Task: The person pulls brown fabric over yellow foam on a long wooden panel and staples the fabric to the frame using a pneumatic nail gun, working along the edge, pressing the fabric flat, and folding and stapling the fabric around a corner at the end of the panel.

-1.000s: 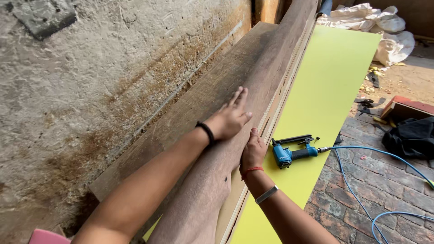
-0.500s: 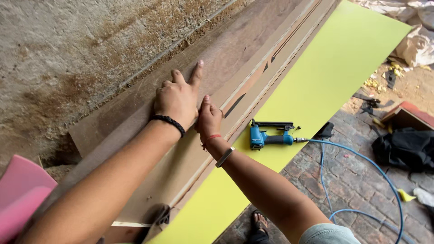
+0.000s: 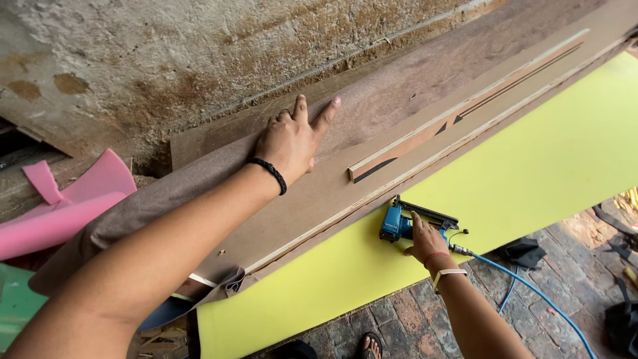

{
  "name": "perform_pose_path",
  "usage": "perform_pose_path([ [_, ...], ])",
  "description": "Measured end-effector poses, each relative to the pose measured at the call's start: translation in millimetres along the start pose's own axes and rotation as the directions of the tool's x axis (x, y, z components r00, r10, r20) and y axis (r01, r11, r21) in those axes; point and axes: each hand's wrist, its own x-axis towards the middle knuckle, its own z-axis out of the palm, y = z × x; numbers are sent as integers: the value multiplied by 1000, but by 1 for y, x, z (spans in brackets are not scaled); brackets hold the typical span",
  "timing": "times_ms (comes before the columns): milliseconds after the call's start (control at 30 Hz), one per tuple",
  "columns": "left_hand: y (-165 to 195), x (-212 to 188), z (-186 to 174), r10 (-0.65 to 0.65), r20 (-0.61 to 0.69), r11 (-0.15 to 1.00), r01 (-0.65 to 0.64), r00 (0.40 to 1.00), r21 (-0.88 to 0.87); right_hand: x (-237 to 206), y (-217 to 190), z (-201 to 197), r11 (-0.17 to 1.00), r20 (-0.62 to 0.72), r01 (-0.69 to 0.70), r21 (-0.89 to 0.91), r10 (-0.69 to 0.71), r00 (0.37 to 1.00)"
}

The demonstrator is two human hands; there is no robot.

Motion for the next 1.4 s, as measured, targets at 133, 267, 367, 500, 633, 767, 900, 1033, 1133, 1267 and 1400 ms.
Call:
perform_pose_path([
  [133,0,-3,-2,-1,-6,1000,1,1000,0,9,-23,-4,962,88,-75,262,53,995],
  [267,0,-4,0,25,-58,1000,-25,998,6,-15,-65,-12,631,-130,65,773,58,990],
  [367,1,-3,1,29,-35,999,-29,999,24,-28,-100,-30,83,-273,266,960,89,958],
  [500,7,-4,1,14,-56,999,-12,998,36,-23,-129,-63,81,-432,424,902,158,888],
  [633,10,-5,1,13,-112,998,-7,994,54,-19,-143,-74,43,-462,462,886,171,870],
  [767,10,-3,7,27,-85,999,-25,996,36,-26,-148,-67,-45,-436,447,894,148,888],
  [900,12,-1,16,51,-165,990,-28,985,139,-37,-155,-55,135,-592,579,804,79,802],
  [1033,13,1,19,85,-149,984,-59,985,170,-47,-165,-47,223,-532,507,832,66,844],
  [1133,12,-5,14,108,-179,984,-79,978,161,-52,-168,-48,230,-509,480,847,86,856],
  [1267,6,-22,-2,153,-26,988,-153,988,11,-57,-149,-61,143,-464,446,884,145,874],
  [1400,5,-9,-24,144,94,966,-119,985,-228,-54,-107,-84,72,-451,446,892,217,866],
])
